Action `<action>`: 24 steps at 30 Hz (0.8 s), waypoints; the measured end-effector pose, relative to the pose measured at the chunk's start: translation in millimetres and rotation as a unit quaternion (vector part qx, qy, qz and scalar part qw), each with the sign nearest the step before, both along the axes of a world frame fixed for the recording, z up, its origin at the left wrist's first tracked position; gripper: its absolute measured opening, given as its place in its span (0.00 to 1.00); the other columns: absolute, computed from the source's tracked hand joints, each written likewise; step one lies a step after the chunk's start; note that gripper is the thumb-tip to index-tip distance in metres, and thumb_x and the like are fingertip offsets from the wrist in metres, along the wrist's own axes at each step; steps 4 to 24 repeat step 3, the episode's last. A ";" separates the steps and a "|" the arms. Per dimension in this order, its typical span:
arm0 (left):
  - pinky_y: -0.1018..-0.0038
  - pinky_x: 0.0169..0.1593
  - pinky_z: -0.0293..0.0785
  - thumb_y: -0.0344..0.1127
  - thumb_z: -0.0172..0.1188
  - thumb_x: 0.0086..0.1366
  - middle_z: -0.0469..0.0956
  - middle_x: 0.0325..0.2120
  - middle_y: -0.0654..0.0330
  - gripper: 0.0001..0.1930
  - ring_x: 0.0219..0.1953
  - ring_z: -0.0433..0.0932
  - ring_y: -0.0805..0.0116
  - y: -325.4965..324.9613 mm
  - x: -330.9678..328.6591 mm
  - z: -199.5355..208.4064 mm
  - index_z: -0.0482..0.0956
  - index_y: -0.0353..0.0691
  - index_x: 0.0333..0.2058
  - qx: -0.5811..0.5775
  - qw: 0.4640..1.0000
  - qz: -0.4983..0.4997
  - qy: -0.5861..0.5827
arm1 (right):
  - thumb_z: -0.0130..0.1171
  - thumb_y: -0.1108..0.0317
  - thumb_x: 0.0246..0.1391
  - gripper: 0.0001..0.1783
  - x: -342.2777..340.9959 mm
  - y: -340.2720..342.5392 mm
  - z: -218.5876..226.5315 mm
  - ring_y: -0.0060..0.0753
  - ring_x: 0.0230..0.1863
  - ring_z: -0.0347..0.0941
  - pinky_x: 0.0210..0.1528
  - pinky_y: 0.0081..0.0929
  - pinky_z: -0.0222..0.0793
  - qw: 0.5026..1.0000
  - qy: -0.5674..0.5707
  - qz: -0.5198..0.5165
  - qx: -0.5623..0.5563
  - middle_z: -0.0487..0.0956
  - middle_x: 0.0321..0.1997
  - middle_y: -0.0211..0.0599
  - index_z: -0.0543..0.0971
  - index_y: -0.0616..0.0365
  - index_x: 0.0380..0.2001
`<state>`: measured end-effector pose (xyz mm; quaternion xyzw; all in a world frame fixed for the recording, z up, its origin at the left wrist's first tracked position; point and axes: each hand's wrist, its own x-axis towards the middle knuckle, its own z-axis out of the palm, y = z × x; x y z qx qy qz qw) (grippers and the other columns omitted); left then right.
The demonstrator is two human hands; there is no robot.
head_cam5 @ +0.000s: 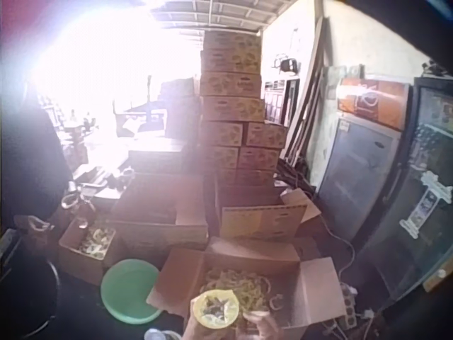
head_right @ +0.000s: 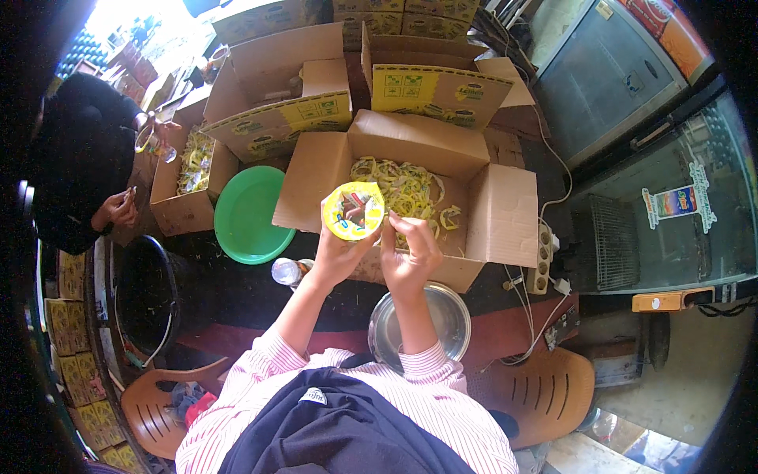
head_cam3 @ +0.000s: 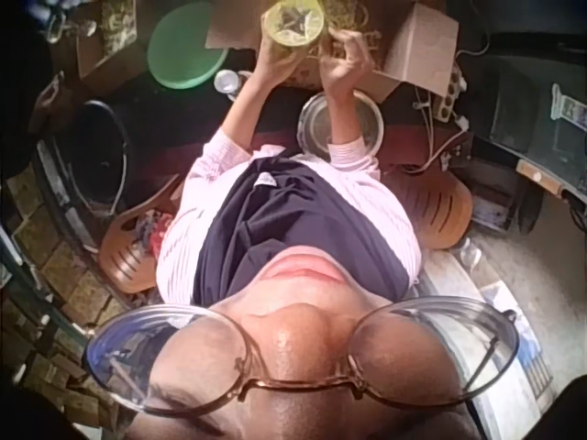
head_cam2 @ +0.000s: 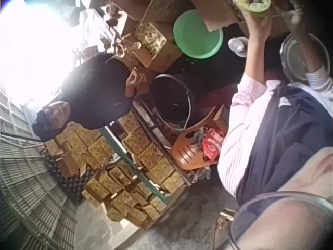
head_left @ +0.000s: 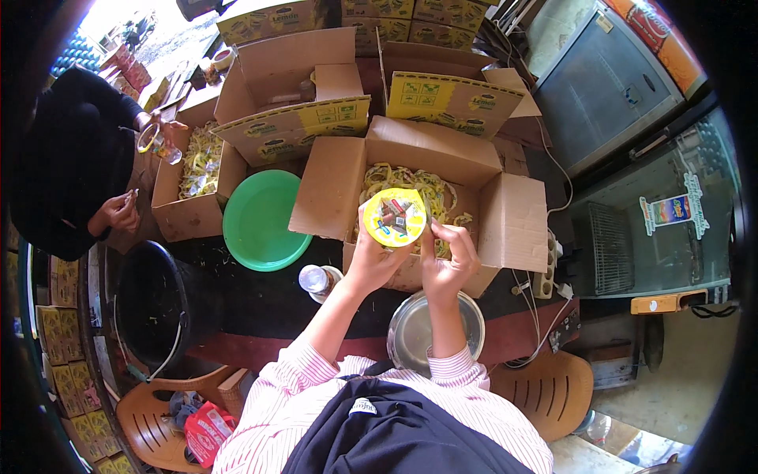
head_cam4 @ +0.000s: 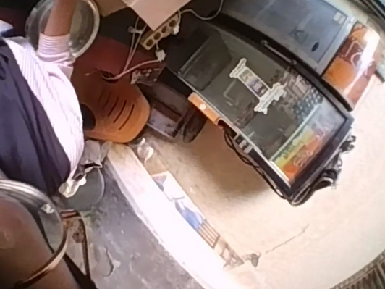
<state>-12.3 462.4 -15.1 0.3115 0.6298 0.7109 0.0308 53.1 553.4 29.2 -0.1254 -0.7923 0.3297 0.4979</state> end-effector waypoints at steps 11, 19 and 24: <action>0.74 0.51 0.66 0.23 0.63 0.49 0.64 0.46 0.57 0.32 0.48 0.69 0.70 -3.7 3.6 3.5 0.55 0.35 0.51 -0.005 1.000 -0.018 -0.009 | 0.63 0.83 0.35 0.11 1.5 3.7 -4.0 0.32 0.29 0.76 0.32 0.23 0.70 1.000 -0.018 0.005 0.004 0.78 0.27 0.38 0.77 0.59 0.27; 0.74 0.51 0.66 0.23 0.63 0.49 0.64 0.46 0.57 0.32 0.48 0.69 0.70 -3.7 3.6 3.5 0.55 0.35 0.51 -0.005 1.000 -0.018 -0.009 | 0.63 0.83 0.35 0.11 1.5 3.7 -4.0 0.32 0.29 0.76 0.32 0.23 0.70 1.000 -0.018 0.005 0.004 0.78 0.27 0.38 0.77 0.59 0.27; 0.74 0.51 0.66 0.23 0.63 0.49 0.64 0.46 0.57 0.32 0.48 0.69 0.70 -3.7 3.6 3.5 0.55 0.35 0.51 -0.005 1.000 -0.018 -0.009 | 0.63 0.83 0.35 0.11 1.5 3.7 -4.0 0.32 0.29 0.76 0.32 0.23 0.70 1.000 -0.018 0.005 0.004 0.78 0.27 0.38 0.77 0.59 0.27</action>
